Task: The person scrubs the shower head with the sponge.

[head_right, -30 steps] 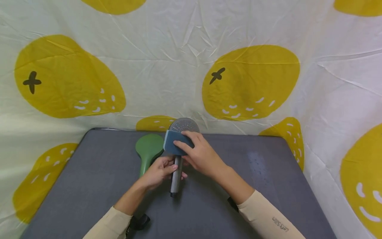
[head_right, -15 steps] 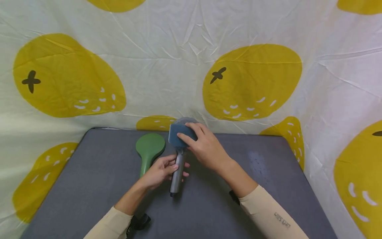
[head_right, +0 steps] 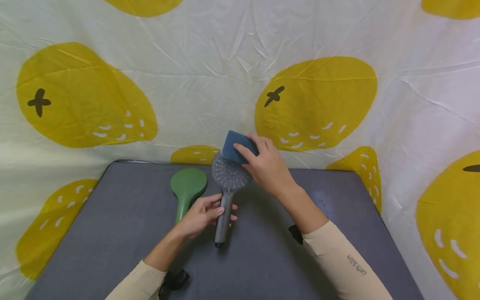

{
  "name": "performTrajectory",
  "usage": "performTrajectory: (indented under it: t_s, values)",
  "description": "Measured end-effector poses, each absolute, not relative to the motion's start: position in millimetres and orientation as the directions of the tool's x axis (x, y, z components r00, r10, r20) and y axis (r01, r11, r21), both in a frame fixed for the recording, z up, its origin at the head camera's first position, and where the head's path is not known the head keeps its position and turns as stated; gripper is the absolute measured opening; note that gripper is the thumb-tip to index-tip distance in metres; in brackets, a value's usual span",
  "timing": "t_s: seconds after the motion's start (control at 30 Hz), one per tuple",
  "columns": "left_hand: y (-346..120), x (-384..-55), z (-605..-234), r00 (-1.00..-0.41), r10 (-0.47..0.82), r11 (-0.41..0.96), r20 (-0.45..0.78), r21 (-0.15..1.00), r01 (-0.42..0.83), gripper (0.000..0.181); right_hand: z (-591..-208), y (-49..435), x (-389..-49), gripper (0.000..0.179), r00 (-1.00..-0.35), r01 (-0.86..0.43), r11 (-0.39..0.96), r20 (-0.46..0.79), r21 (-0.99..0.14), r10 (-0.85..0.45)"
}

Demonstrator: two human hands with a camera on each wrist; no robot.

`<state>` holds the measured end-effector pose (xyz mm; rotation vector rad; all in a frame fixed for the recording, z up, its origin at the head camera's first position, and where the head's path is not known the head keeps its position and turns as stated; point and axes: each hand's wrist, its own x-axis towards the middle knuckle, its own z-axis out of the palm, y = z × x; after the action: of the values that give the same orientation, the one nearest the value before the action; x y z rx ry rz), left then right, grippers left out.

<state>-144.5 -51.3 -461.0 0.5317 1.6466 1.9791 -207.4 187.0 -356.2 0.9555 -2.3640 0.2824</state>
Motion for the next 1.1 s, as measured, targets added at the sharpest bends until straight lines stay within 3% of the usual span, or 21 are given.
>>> performTrajectory:
  t_s: [0.5, 0.73, 0.9, 1.1]
  values:
    - [-54.5, -142.1, -463.7, -0.797, 0.604, -0.16, 0.005, 0.98, -0.115, 0.044, -388.4, 177.9, -173.2, 0.064, -0.58, -0.731, 0.681, 0.482, 0.049, -0.657]
    - [-58.3, -143.7, -464.0, -0.799, 0.602, -0.163, 0.008, 0.98, -0.114, 0.046, -402.5, 177.5, -154.9, 0.066, -0.523, -0.791, 0.609, 0.458, 0.051, -0.718]
    - [-61.2, -144.2, -463.9, -0.792, 0.61, -0.179, 0.022, 0.978, -0.11, 0.046, -402.7, 176.0, -148.6, 0.067, -0.503, -0.796, 0.599, 0.455, 0.086, -0.735]
    - [-62.0, -142.6, -460.8, -0.778, 0.627, -0.19, 0.03, 0.975, -0.116, 0.044, -389.7, 178.9, -157.3, 0.066, -0.533, -0.755, 0.649, 0.488, 0.095, -0.691]
